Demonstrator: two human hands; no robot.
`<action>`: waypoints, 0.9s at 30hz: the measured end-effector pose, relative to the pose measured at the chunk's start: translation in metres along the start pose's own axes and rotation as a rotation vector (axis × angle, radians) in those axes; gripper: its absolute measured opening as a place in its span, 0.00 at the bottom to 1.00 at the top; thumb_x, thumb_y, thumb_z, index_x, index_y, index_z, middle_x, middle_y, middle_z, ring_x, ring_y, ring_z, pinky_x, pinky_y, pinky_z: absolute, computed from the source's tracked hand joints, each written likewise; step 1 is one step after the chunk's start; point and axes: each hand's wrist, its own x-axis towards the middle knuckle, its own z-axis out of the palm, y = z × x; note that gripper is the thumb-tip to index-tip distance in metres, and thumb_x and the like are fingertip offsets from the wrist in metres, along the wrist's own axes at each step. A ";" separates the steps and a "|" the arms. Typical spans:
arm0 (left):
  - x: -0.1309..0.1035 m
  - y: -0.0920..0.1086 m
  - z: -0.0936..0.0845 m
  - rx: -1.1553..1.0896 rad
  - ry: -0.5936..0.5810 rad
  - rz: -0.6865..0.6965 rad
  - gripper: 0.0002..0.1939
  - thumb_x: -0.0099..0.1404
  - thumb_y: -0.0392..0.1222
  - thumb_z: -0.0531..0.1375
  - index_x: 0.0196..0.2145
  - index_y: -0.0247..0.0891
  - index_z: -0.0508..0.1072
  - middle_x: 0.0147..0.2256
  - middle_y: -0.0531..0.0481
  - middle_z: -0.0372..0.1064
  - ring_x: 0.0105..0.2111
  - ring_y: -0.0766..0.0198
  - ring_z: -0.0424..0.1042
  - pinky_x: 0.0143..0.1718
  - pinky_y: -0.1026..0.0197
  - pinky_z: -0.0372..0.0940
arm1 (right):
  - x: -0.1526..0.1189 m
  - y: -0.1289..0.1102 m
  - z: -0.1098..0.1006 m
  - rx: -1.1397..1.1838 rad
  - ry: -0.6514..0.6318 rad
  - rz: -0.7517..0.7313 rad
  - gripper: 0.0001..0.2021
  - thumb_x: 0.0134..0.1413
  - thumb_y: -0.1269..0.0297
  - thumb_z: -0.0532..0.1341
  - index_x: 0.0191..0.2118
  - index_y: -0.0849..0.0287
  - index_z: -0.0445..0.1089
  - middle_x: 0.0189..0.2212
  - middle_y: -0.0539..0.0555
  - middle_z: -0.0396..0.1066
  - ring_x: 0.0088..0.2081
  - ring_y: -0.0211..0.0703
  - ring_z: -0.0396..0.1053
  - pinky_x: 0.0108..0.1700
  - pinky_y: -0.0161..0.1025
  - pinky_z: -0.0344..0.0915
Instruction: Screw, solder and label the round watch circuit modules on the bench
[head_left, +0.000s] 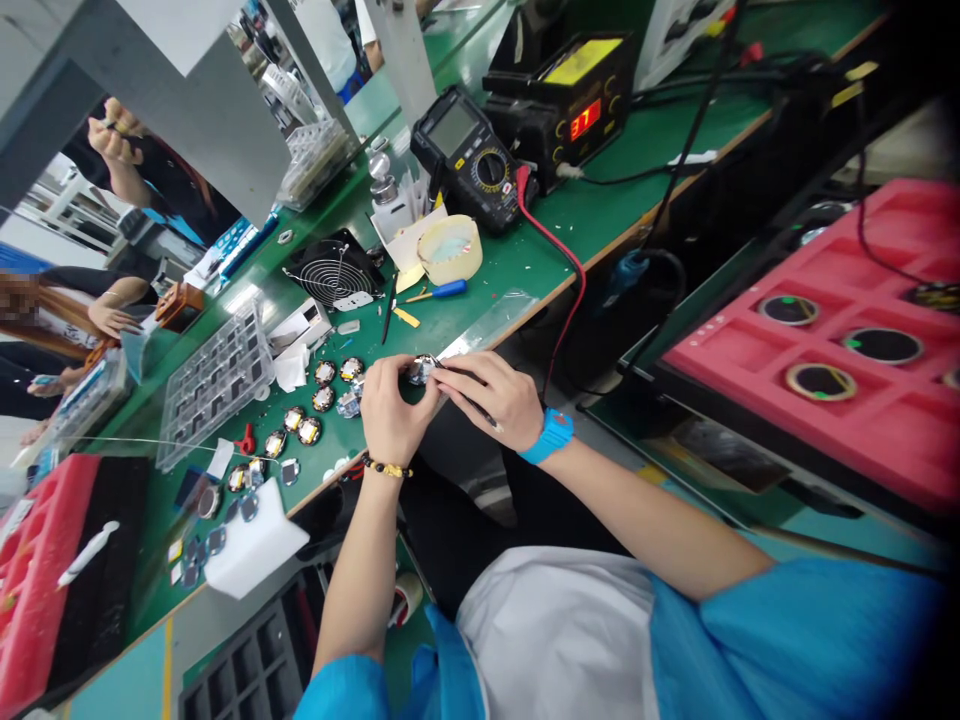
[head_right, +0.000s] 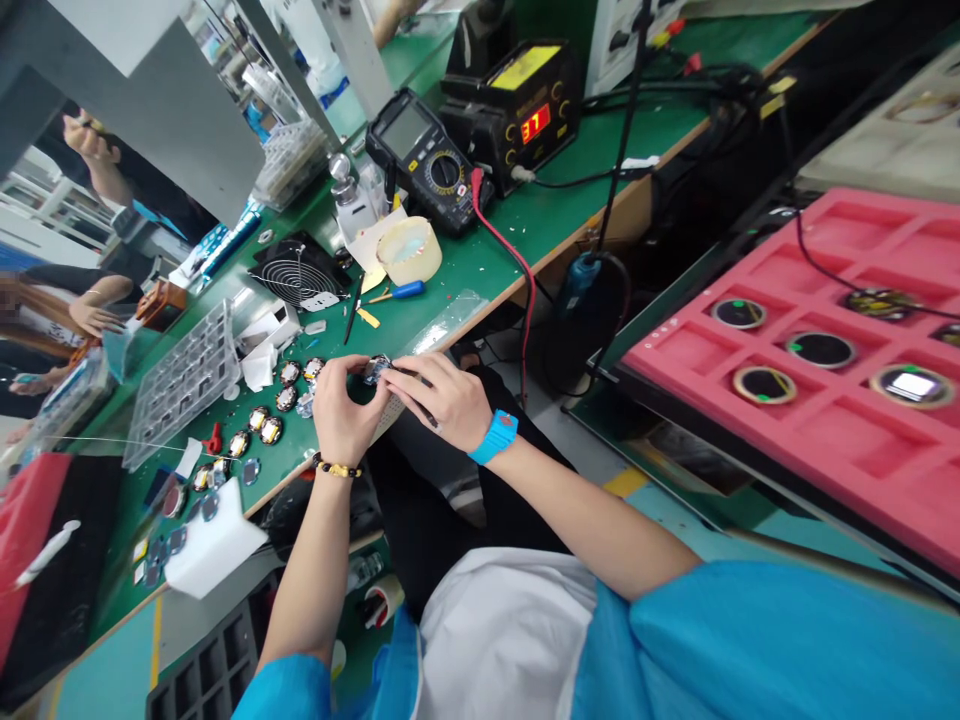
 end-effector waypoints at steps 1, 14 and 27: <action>0.000 0.000 0.000 -0.001 0.000 -0.012 0.10 0.67 0.39 0.66 0.46 0.41 0.72 0.41 0.47 0.75 0.43 0.55 0.74 0.49 0.53 0.69 | -0.001 0.000 0.000 0.014 0.003 0.016 0.14 0.71 0.67 0.62 0.56 0.51 0.79 0.50 0.56 0.81 0.51 0.49 0.78 0.53 0.45 0.78; 0.000 0.002 -0.003 -0.028 -0.010 -0.046 0.14 0.67 0.44 0.68 0.49 0.42 0.73 0.44 0.47 0.77 0.45 0.57 0.77 0.50 0.55 0.71 | 0.009 0.000 -0.017 0.361 0.005 0.206 0.10 0.72 0.62 0.62 0.51 0.52 0.80 0.49 0.56 0.80 0.50 0.47 0.79 0.56 0.46 0.77; -0.001 0.003 -0.006 -0.069 -0.026 -0.067 0.15 0.67 0.43 0.67 0.49 0.42 0.73 0.45 0.48 0.78 0.46 0.59 0.78 0.50 0.57 0.73 | 0.012 0.013 -0.014 0.263 -0.046 0.027 0.11 0.72 0.64 0.62 0.52 0.52 0.81 0.49 0.55 0.82 0.50 0.46 0.79 0.54 0.46 0.77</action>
